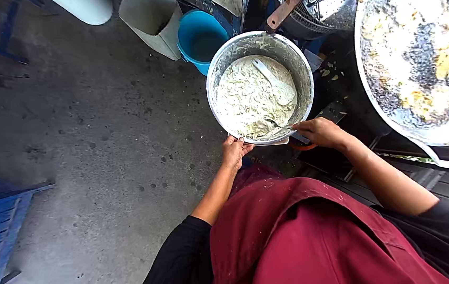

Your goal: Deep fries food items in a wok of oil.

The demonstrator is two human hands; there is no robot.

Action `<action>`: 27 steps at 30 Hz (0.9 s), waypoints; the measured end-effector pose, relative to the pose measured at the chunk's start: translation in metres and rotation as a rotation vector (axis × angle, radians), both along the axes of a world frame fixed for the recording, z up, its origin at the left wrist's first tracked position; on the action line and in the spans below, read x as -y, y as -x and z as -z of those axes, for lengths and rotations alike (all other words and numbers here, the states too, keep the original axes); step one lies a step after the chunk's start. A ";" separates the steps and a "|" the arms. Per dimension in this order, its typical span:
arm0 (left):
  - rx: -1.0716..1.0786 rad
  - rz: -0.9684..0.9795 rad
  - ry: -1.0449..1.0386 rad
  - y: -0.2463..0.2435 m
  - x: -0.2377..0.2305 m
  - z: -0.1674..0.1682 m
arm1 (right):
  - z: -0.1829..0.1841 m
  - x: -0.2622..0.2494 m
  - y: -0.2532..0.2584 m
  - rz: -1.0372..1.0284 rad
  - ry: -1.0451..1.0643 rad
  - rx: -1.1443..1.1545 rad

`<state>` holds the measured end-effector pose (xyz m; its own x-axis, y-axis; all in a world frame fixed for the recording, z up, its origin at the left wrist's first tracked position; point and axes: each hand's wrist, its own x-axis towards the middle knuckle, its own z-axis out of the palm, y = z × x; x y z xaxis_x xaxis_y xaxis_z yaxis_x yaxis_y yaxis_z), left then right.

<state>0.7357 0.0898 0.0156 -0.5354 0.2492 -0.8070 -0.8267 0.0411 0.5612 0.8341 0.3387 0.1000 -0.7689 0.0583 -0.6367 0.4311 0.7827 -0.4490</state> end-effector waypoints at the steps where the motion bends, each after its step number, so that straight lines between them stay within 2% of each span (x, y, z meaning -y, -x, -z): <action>1: 0.002 0.000 0.001 0.000 0.000 0.000 | -0.008 0.007 0.001 -0.092 -0.161 0.047; 3: 0.004 0.003 0.005 0.000 0.000 0.000 | -0.018 0.022 0.008 -0.242 -0.354 0.156; 5: 0.002 0.002 0.001 0.001 0.000 0.000 | -0.021 0.033 0.018 -0.283 -0.411 0.201; 8: 0.001 0.004 0.006 0.000 0.000 -0.001 | -0.008 0.044 0.025 -0.297 -0.382 0.141; 11: 0.005 0.002 0.012 0.001 -0.001 -0.002 | 0.000 0.047 0.023 -0.360 -0.327 0.174; 15: 0.003 -0.004 0.017 0.001 -0.001 -0.002 | -0.020 0.024 0.017 -0.251 -0.387 0.130; 18: 0.003 -0.005 0.023 0.000 -0.001 -0.003 | -0.013 0.026 0.018 -0.176 -0.425 0.229; 23: -0.003 -0.019 0.020 0.000 -0.001 -0.003 | 0.015 0.036 0.020 -0.191 -0.235 0.222; 27: -0.002 -0.015 0.020 0.000 -0.001 -0.002 | 0.045 0.018 0.030 -0.088 0.082 0.162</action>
<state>0.7361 0.0907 0.0172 -0.5410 0.2250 -0.8103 -0.8259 0.0394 0.5624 0.8045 0.3210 0.0550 -0.6555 -0.0613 -0.7527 0.4347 0.7843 -0.4425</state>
